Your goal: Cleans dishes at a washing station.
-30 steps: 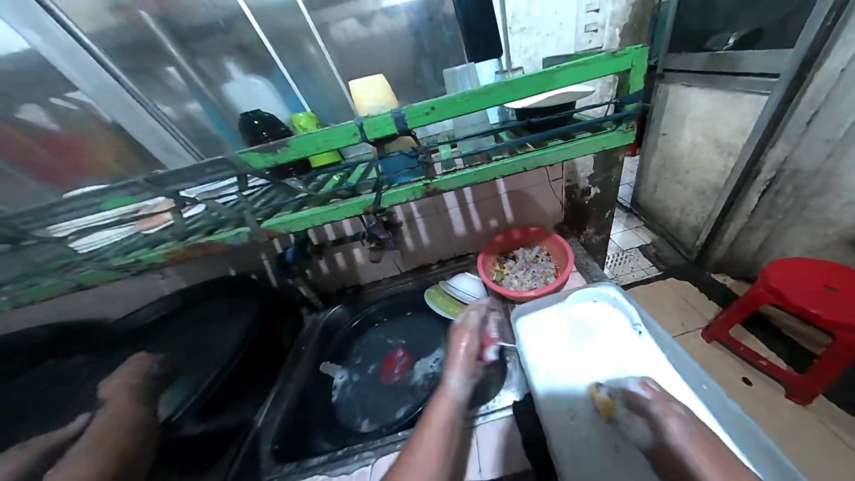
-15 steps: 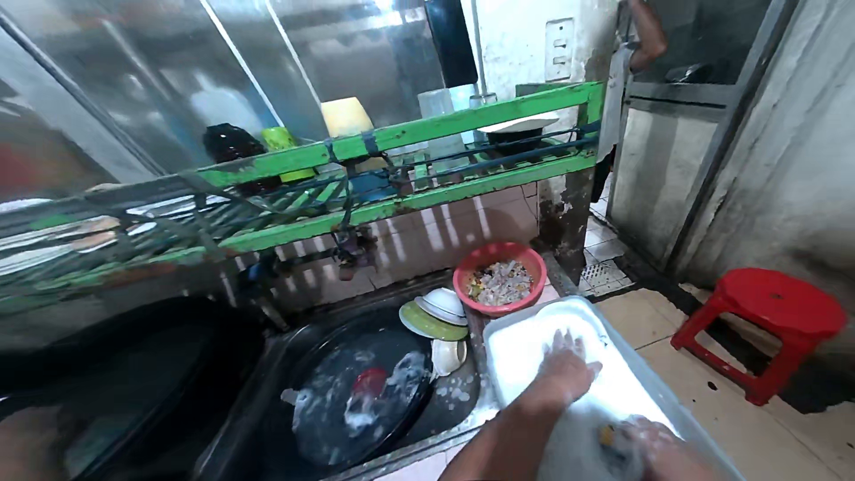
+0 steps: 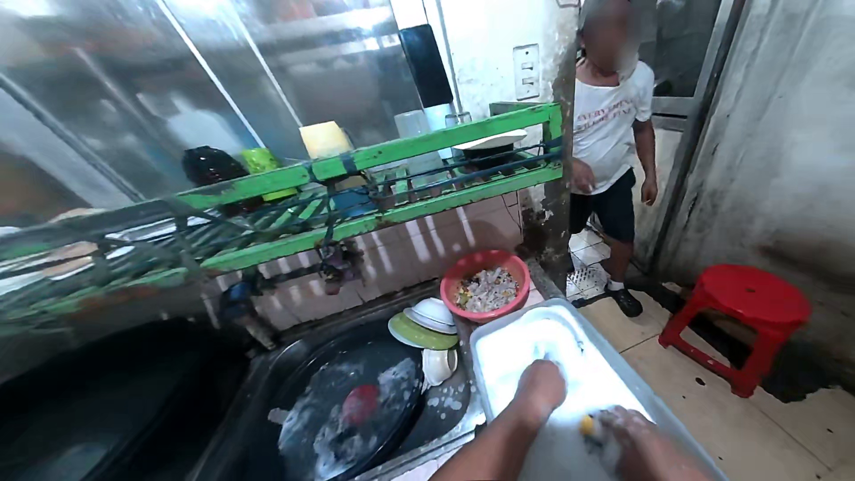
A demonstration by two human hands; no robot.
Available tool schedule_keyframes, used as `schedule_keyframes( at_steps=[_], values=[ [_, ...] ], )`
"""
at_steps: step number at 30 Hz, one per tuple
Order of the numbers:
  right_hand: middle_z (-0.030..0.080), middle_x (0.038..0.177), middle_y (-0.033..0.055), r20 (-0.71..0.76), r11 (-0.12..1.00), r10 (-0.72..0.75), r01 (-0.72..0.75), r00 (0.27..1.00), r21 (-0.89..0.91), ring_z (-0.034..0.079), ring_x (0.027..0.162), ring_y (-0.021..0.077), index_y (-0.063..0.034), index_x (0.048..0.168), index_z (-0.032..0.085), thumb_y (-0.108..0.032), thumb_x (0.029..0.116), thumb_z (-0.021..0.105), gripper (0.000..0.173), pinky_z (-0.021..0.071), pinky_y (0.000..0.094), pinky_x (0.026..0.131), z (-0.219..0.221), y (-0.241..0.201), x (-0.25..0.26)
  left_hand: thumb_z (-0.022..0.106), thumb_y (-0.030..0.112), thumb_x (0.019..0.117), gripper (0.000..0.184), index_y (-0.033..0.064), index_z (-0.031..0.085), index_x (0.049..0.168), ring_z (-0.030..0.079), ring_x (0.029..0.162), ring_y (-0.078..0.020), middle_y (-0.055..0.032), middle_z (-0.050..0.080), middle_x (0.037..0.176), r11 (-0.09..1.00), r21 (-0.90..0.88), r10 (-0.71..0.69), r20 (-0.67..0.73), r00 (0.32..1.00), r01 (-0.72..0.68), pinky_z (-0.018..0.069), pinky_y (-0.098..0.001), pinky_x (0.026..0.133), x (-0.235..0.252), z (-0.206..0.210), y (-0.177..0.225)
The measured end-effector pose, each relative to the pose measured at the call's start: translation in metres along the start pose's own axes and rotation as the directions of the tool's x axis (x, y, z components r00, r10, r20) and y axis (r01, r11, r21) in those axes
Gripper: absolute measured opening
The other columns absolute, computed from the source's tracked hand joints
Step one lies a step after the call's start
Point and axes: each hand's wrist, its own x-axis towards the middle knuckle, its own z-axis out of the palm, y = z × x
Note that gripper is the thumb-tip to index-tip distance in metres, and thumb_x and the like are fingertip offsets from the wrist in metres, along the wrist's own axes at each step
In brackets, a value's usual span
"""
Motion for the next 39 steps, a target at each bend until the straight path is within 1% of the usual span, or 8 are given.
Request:
schedule_keyframes(
  at_steps=[4,8,11,17,23,26,32,39],
  values=[
    [0.059,0.14,0.0264,-0.181,0.994,-0.049,0.066,0.982,0.089,0.054,0.134,0.0438,0.0007,0.14,0.059,-0.023,0.0963,0.068,0.051,0.0406,0.06,0.113,-0.009,-0.005,-0.004,0.045,0.016,0.1055,0.03,-0.0055,0.063,0.116,0.066,0.095,-0.0228,-0.0163,0.067,0.104,0.475,-0.842,-0.072,-0.326,0.943,-0.255,0.0561,-0.0403,0.086,0.001,0.006,-0.028],
    [0.062,0.131,0.0326,-0.686,0.911,0.031,0.262,0.727,0.319,0.06,0.125,0.0437,0.0123,0.133,0.058,-0.024,0.0946,0.069,0.054,0.0455,0.0556,0.11,-0.01,-0.026,-0.007,0.039,0.015,0.1078,0.029,-0.0001,0.052,0.13,0.069,0.098,-0.0257,-0.0156,0.068,0.109,-0.207,-0.955,-0.063,-0.205,0.977,-0.214,0.059,-0.0469,0.085,-0.044,0.004,-0.009],
    [0.065,0.132,0.0234,-0.783,0.903,-0.087,0.38,0.616,0.199,0.062,0.127,0.0364,0.0057,0.131,0.064,-0.027,0.0901,0.072,0.053,0.0484,0.0517,0.109,-0.003,-0.061,0.008,0.034,0.006,0.1071,0.037,-0.0068,0.046,0.14,0.064,0.104,-0.0095,-0.0121,0.066,0.118,0.064,-0.924,0.001,-0.378,0.926,-0.377,0.0539,-0.0277,0.093,-0.079,0.015,0.009],
    [0.06,0.137,0.0273,-0.454,0.803,0.185,0.132,0.872,0.582,0.056,0.13,0.0371,0.0049,0.141,0.054,-0.022,0.0972,0.068,0.054,0.0413,0.0537,0.113,-0.051,-0.069,0.046,0.049,0.011,0.1029,0.036,-0.0084,0.05,0.134,0.065,0.101,-0.0152,-0.017,0.065,0.115,0.233,-0.896,-0.078,-0.405,0.911,-0.378,0.0543,-0.0327,0.091,-0.096,0.009,0.005],
    [0.064,0.136,0.0234,-0.794,0.765,-0.33,0.637,0.511,0.092,0.058,0.133,0.0355,0.0052,0.127,0.067,-0.02,0.0841,0.076,0.051,0.0476,0.05,0.112,0.021,-0.094,0.045,0.042,0.011,0.1074,0.022,-0.0009,0.058,0.118,0.066,0.082,-0.018,-0.0106,0.065,0.093,-0.274,-0.856,-0.415,-0.305,0.857,-0.438,0.0585,-0.0366,0.074,-0.086,-0.031,-0.025],
    [0.069,0.121,0.026,-0.727,0.841,-0.027,0.408,0.686,0.354,0.068,0.113,0.0368,0.0092,0.132,0.06,-0.026,0.0882,0.075,0.058,0.0531,0.0554,0.1,-0.012,-0.093,0.047,0.045,0.009,0.1064,0.027,-0.0022,0.056,0.128,0.066,0.102,-0.0231,-0.0155,0.065,0.114,-0.344,-0.845,-0.384,-0.271,0.883,-0.409,0.0575,-0.0426,0.088,-0.089,-0.034,-0.028],
    [0.071,0.123,0.0208,-0.675,0.906,-0.145,0.371,0.724,0.203,0.068,0.117,0.0352,0.0016,0.129,0.067,-0.032,0.0881,0.073,0.053,0.0523,0.055,0.102,-0.023,-0.112,0.034,0.039,0.005,0.1062,0.036,-0.01,0.048,0.138,0.061,0.108,-0.0096,-0.0165,0.062,0.123,0.244,-0.877,-0.187,-0.461,0.868,-0.413,0.0508,-0.0264,0.096,-0.093,-0.003,-0.018],
    [0.067,0.121,0.0149,-0.624,0.654,0.157,0.393,0.766,0.646,0.065,0.11,0.0155,0.0029,0.133,0.058,-0.023,0.0936,0.07,0.049,0.0545,0.0349,0.097,-0.065,-0.079,0.04,0.035,0.016,0.1079,0.042,-0.0024,0.037,0.146,0.067,0.11,-0.0247,-0.017,0.062,0.126,-0.162,-0.903,0.018,-0.406,0.914,-0.398,0.0593,-0.0463,0.09,-0.079,-0.018,-0.033]
  ],
)
